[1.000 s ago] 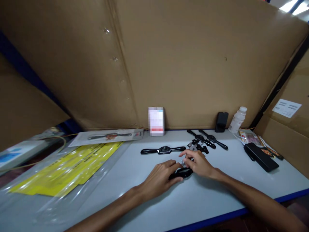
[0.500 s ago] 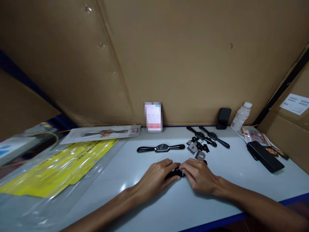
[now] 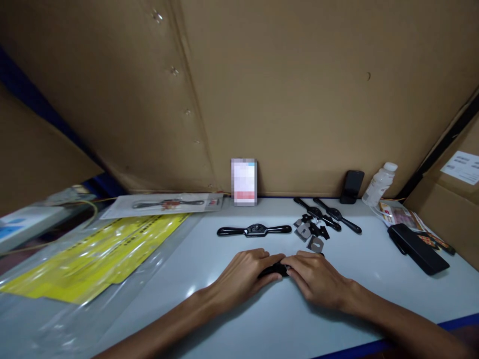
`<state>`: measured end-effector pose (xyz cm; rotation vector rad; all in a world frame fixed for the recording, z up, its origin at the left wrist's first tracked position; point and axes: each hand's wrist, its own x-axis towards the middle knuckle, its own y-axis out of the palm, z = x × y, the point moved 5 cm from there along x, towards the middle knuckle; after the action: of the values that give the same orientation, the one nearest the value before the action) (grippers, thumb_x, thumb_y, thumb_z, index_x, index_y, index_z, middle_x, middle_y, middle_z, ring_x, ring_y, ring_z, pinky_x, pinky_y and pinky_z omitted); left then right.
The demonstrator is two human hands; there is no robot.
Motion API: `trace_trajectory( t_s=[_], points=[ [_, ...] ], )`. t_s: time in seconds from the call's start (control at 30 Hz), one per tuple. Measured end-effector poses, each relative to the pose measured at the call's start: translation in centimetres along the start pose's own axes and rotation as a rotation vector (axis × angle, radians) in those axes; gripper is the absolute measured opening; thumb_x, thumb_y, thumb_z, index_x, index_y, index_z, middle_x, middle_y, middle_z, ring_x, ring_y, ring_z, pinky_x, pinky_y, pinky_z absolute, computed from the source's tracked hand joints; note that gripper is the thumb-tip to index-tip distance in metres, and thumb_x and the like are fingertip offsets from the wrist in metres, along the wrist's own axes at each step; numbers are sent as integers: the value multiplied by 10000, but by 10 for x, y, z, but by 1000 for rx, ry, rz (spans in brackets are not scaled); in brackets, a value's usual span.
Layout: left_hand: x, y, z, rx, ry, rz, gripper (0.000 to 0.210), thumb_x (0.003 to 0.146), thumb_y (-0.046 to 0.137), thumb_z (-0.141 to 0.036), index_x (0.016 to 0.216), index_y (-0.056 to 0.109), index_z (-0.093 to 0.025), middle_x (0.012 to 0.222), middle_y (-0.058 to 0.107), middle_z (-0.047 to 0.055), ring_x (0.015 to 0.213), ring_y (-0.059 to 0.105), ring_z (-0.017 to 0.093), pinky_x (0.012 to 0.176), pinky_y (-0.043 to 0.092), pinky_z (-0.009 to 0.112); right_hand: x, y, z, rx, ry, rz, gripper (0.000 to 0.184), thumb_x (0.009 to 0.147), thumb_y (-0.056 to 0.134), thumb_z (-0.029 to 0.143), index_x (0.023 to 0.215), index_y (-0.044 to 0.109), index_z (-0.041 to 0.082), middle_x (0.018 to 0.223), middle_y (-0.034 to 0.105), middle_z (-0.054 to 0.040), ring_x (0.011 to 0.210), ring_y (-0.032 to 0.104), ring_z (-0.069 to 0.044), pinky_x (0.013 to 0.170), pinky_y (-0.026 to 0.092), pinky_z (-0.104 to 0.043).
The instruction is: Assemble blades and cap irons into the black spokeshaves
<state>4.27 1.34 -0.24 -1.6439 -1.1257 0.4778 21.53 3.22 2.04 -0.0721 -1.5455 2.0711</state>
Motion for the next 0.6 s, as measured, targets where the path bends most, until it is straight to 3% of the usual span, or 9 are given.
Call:
trace_trajectory(
  t_s=[0.23, 0.37, 0.47, 0.53, 0.6],
  points=[
    [-1, 5, 2, 31, 21, -33, 363, 1057, 604, -421, 1372, 676, -255, 845, 740, 32, 741, 710, 234, 636, 486, 306, 3, 1, 1, 71, 44, 39, 238, 1035, 500, 134, 1181, 686, 148, 1056, 761, -112, 928, 673, -206, 843, 522, -333],
    [0, 6, -3, 93, 28, -12, 270, 1068, 581, -415, 1227, 726, -253, 779, 710, 16, 680, 684, 221, 602, 447, 299, 3, 6, 0, 23, 19, -38, 157, 1028, 556, 173, 1062, 709, 164, 998, 722, -87, 872, 634, -188, 789, 508, -306],
    [-2, 7, -1, 97, 7, -8, 267, 1058, 590, -425, 1206, 742, -263, 764, 705, 13, 660, 678, 211, 597, 445, 294, 4, -4, -10, 19, -16, -171, 195, 1026, 534, 159, 1048, 727, 164, 949, 694, -80, 849, 624, -186, 758, 502, -300],
    [-3, 7, 3, 75, -19, -11, 324, 1049, 598, -426, 1316, 711, -281, 799, 722, 15, 672, 693, 206, 608, 464, 291, 6, -21, -30, 21, 65, -290, 229, 1026, 514, 146, 1079, 737, 162, 961, 696, -82, 871, 642, -190, 775, 506, -307],
    [-5, 8, 6, 39, -36, 5, 360, 1052, 583, -427, 1375, 686, -304, 846, 740, 16, 705, 716, 200, 629, 490, 289, 7, -38, -58, -3, 270, -339, 236, 1007, 527, 126, 1097, 740, 173, 985, 721, -69, 870, 664, -185, 791, 510, -305]
  ],
)
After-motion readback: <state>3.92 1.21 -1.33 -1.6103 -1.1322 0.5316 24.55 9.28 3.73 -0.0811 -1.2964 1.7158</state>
